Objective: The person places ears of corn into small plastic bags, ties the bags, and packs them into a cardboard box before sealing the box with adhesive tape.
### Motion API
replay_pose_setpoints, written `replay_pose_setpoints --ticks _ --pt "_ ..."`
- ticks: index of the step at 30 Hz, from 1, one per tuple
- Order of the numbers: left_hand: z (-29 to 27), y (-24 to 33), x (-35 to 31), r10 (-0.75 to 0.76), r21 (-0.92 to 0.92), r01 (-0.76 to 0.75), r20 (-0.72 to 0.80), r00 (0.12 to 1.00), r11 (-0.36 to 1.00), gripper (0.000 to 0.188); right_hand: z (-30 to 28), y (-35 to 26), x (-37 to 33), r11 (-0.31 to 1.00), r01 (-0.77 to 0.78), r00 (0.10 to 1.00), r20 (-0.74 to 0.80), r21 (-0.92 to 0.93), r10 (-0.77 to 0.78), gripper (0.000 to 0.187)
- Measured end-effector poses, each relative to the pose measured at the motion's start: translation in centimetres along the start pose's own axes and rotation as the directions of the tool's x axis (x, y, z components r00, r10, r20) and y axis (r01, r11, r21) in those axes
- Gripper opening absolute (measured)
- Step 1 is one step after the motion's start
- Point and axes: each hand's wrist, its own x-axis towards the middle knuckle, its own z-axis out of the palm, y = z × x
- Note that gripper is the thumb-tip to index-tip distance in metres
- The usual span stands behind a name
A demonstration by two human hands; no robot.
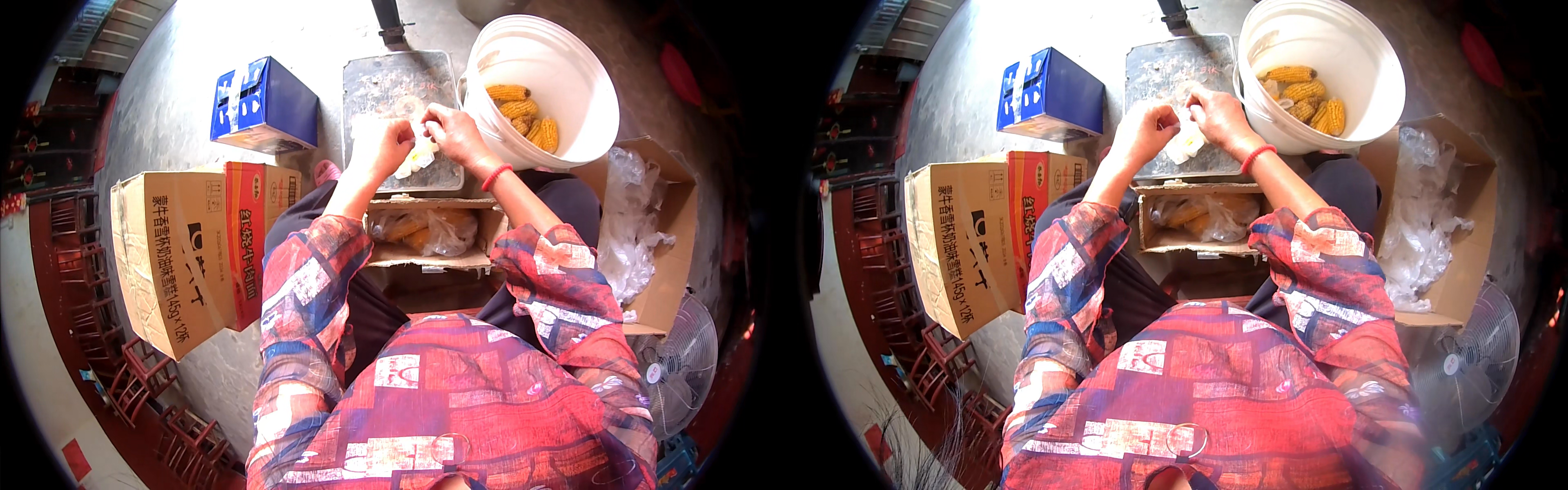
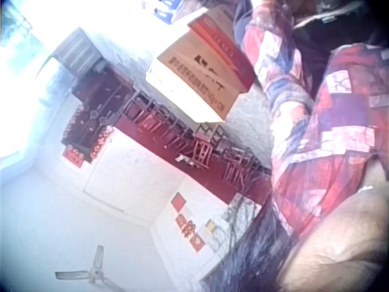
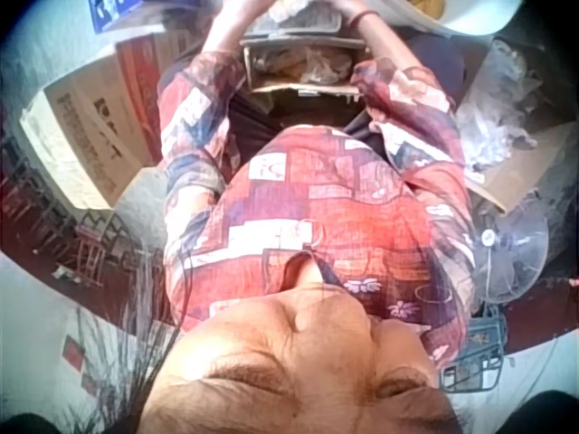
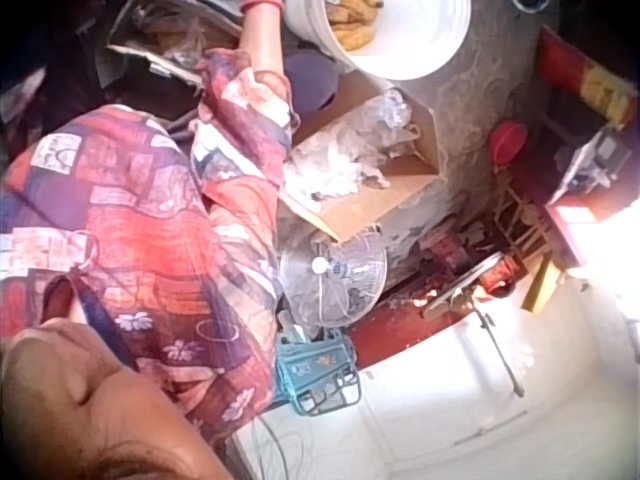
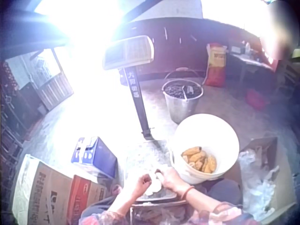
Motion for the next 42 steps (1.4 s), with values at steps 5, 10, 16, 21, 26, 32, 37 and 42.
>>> replay_pose_setpoints --ticks 5,10,16,21,26,32,37,42 --pt "-0.1 0.8 0.1 -0.067 -0.068 0.061 -0.079 0.995 0.996 0.013 -0.3 -1.0 0.0 0.995 0.057 0.997 0.049 0.082 -0.062 0.012" --pt "-0.2 0.6 0.3 -0.048 -0.009 0.047 -0.068 0.997 0.999 0.015 -0.7 -1.7 -0.2 0.984 0.129 0.991 0.031 0.126 -0.134 0.013" --pt "-0.8 0.6 0.5 -0.193 0.008 0.200 -0.222 0.956 0.980 0.015 -2.5 -2.0 0.6 0.997 0.058 0.998 -0.042 0.043 -0.056 0.013" --pt "-0.9 0.6 0.8 -0.239 -0.086 0.224 -0.311 0.920 0.971 0.012 -3.1 -2.2 0.4 1.000 0.028 0.999 -0.025 -0.011 -0.029 0.018" --pt "-1.0 0.1 1.1 -0.208 -0.079 0.193 -0.331 0.920 0.978 0.014 -3.7 -2.1 0.1 0.997 0.026 0.999 0.031 -0.077 -0.024 0.018" --pt "-1.4 -0.5 0.6 -0.207 -0.007 0.210 -0.199 0.958 0.978 0.017 -3.8 -2.0 -0.1 0.987 0.034 0.995 0.101 -0.158 -0.018 0.019" --pt "-1.7 -0.3 0.1 -0.218 0.066 0.223 -0.086 0.972 0.973 0.022 -3.9 -1.7 -0.3 0.984 0.027 0.993 0.121 -0.175 -0.006 0.019" --pt "-1.9 -0.5 0.2 -0.235 0.048 0.235 -0.015 0.972 0.971 0.033 -3.8 -1.6 -0.3 0.984 0.015 0.991 0.132 -0.179 0.009 0.018"
